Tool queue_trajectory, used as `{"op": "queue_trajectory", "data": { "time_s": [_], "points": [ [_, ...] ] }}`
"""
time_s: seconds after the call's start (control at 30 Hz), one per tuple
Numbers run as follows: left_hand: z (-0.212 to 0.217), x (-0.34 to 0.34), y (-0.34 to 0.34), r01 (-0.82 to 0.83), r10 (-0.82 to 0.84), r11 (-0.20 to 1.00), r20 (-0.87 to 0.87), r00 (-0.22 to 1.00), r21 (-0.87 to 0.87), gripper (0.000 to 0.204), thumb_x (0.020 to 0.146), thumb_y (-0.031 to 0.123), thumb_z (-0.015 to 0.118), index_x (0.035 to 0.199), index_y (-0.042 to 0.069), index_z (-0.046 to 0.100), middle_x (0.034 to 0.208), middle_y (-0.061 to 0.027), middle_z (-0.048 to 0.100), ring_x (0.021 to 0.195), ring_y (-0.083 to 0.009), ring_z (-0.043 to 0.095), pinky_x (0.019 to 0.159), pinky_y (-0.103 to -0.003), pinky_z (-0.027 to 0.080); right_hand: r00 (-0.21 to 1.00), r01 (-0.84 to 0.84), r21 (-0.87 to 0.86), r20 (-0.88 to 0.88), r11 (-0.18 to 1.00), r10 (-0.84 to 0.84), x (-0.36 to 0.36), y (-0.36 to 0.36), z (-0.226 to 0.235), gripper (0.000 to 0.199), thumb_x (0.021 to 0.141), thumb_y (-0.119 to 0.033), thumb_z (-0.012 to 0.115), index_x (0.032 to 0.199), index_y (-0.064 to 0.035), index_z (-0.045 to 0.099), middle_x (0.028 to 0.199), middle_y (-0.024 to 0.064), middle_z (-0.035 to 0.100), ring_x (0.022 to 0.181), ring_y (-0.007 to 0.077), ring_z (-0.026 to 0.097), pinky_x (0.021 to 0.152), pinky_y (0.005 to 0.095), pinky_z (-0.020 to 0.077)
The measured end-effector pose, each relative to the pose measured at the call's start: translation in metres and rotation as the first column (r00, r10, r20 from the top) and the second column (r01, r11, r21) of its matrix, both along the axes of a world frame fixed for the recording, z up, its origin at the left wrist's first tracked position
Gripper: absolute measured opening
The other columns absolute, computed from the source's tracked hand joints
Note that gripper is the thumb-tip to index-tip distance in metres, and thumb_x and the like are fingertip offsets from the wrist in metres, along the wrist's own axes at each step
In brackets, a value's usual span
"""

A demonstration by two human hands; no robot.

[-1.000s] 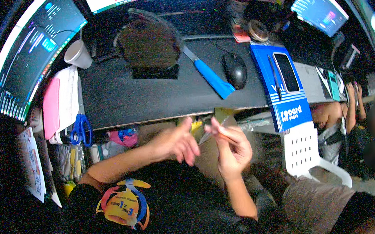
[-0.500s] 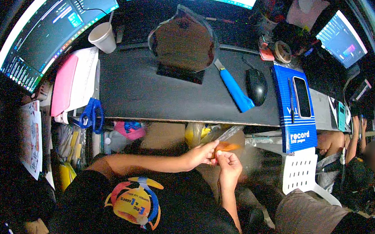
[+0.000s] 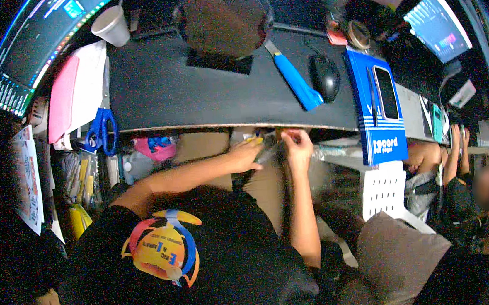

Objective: The person uses a utility knife to trim a printed certificate, then places it into a clear plastic sleeve. They retrieve a yellow backing sheet, cut it to size with scissors, and insert it behind the certificate. Finally, they seal the sleeve and place the finished item on the desk.

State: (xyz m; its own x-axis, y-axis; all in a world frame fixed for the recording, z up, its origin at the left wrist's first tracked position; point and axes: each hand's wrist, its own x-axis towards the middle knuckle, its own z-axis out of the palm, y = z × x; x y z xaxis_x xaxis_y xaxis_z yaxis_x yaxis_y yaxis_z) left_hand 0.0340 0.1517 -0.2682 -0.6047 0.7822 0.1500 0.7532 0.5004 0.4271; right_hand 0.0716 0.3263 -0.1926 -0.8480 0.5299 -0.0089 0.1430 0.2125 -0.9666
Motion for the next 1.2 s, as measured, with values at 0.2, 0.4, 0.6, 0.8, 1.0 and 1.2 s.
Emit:
{"op": "queue_trajectory", "data": {
  "time_s": [0.2, 0.4, 0.6, 0.8, 1.0, 1.2],
  "points": [
    [0.034, 0.022, -0.016, 0.447, -0.248, 0.703, 0.398, 0.883, -0.553, 0.048, 0.084, 0.042, 0.057, 0.123, 0.014, 0.054, 0.097, -0.0136, 0.067, 0.096, -0.0314, 0.062, 0.081, -0.046, 0.04, 0.943, -0.246, 0.136, 0.264, 0.96, 0.205, -0.044, -0.01, -0.073, 0.02, 0.073, -0.008, 0.07, 0.091, 0.0017, 0.066, 0.089, 0.0063, 0.068, 0.081, 0.0187, 0.061, 0.078, 0.031, 0.0479],
    [0.131, 0.02, -0.021, 0.54, -0.32, 0.672, 0.458, 0.829, -0.507, 0.037, 0.084, 0.039, 0.059, 0.103, 0.007, 0.067, 0.099, -0.0117, 0.068, 0.096, -0.0295, 0.064, 0.076, -0.05, 0.045, 0.653, -0.732, 0.561, 0.74, 0.387, 0.162, -0.056, -0.028, -0.097, 0.023, 0.074, -0.019, 0.061, 0.085, -0.0021, 0.072, 0.094, 0.0205, 0.067, 0.09, 0.0334, 0.066, 0.083, 0.0407, 0.052],
    [0.278, -0.032, -0.087, 0.517, -0.682, 0.721, 0.339, 0.649, 0.461, 0.035, 0.089, 0.031, 0.06, 0.109, 0.002, 0.062, 0.098, -0.0179, 0.066, 0.091, -0.0322, 0.064, 0.082, -0.04, 0.05, 0.648, -0.695, 0.229, 0.612, 0.682, 0.454, -0.033, -0.049, 0.041, 0.037, 0.076, -0.018, 0.062, 0.108, 0.0001, 0.062, 0.108, 0.0247, 0.062, 0.104, 0.0369, 0.06, 0.09, 0.0417, 0.0476],
    [0.333, -0.143, -0.119, -0.22, 0.409, 0.561, -0.035, 0.912, 0.798, 0.045, 0.076, 0.017, 0.075, 0.116, 0.008, 0.058, 0.119, -0.0051, 0.057, 0.106, -0.0152, 0.055, 0.087, -0.031, 0.045, 0.679, -0.728, -0.038, 0.096, 0.684, 0.728, -0.03, -0.049, 0.186, 0.013, 0.083, -0.001, 0.056, 0.094, 0.0003, 0.063, 0.082, 0.0055, 0.065, 0.072, 0.0099, 0.062, 0.065, 0.0264, 0.0512],
    [0.298, -0.187, -0.106, -0.373, 0.001, 0.633, 0.481, 0.877, 0.679, 0.04, 0.076, 0.019, 0.077, 0.109, 0.002, 0.063, 0.099, -0.0029, 0.067, 0.092, -0.0103, 0.06, 0.085, -0.027, 0.046, 0.901, -0.11, 0.411, -0.343, 0.905, 0.265, -0.09, -0.055, 0.177, 0.023, 0.08, -0.003, 0.064, 0.102, -0.0006, 0.06, 0.094, 0.0093, 0.061, 0.086, 0.0176, 0.061, 0.075, 0.0278, 0.0506],
    [0.3, -0.161, -0.104, -0.53, -0.149, 0.406, 0.626, 0.766, 0.745, 0.041, 0.076, 0.024, 0.078, 0.105, -0.002, 0.064, 0.095, -0.0069, 0.068, 0.085, -0.0103, 0.061, 0.078, -0.027, 0.049, 0.884, -0.234, 0.277, -0.337, 0.932, 0.322, -0.093, -0.062, 0.151, 0.038, 0.085, -0.009, 0.063, 0.121, 0.0002, 0.053, 0.112, 0.012, 0.058, 0.098, 0.0198, 0.058, 0.087, 0.0311, 0.0472]
  ]
}}
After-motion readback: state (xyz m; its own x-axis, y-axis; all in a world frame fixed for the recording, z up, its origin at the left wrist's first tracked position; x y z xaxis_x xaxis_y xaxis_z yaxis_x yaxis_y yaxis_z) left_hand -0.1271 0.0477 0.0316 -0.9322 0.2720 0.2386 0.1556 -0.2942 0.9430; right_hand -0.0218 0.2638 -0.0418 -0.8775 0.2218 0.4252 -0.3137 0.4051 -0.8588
